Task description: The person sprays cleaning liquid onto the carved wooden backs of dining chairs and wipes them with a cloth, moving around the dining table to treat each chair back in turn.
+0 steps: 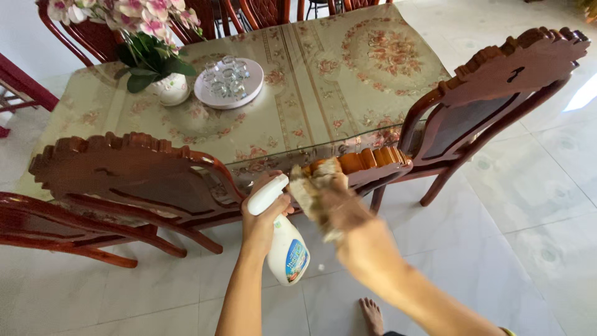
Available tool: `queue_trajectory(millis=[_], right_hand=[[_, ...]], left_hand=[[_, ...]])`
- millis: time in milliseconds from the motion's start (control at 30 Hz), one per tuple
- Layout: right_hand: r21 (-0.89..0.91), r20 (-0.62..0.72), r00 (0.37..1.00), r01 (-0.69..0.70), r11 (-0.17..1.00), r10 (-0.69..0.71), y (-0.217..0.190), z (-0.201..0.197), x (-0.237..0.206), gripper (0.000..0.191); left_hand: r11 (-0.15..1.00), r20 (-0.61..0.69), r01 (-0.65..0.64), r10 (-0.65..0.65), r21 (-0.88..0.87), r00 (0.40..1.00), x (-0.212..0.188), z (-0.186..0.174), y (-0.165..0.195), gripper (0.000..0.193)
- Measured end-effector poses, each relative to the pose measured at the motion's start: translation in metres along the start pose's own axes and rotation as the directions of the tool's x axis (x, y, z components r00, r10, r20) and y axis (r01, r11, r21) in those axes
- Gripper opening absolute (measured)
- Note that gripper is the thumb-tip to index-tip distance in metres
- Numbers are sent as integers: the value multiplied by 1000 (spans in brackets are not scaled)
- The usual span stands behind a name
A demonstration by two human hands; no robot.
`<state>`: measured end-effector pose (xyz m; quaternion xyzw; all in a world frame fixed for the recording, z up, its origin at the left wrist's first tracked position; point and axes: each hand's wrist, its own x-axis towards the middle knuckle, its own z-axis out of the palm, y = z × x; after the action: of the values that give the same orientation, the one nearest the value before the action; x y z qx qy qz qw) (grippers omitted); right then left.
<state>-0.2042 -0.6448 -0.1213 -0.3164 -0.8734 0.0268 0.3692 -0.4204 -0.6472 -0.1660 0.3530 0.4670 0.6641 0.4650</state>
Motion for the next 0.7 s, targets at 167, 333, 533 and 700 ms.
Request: queue_trajectory(millis=[167,333,533,700], right_hand=[[71,-251,948,-183,981,195,37,-54,68,59],[-97,115,993,7,995,5,67,-27,77,57],[-82,97,995,21,996,-13,89,12,33,71],[-127,2,1000,32,991,-32,80,0,16,72]], left_hand=[[995,-4,-27,27,96,1000,5,2,1,41],[993,-76,20,-11,114,997,5,16,9,42],[934,37,-290,288,210,957,1,65,14,39],[948,127,-210,184,240,975,11,98,14,40]])
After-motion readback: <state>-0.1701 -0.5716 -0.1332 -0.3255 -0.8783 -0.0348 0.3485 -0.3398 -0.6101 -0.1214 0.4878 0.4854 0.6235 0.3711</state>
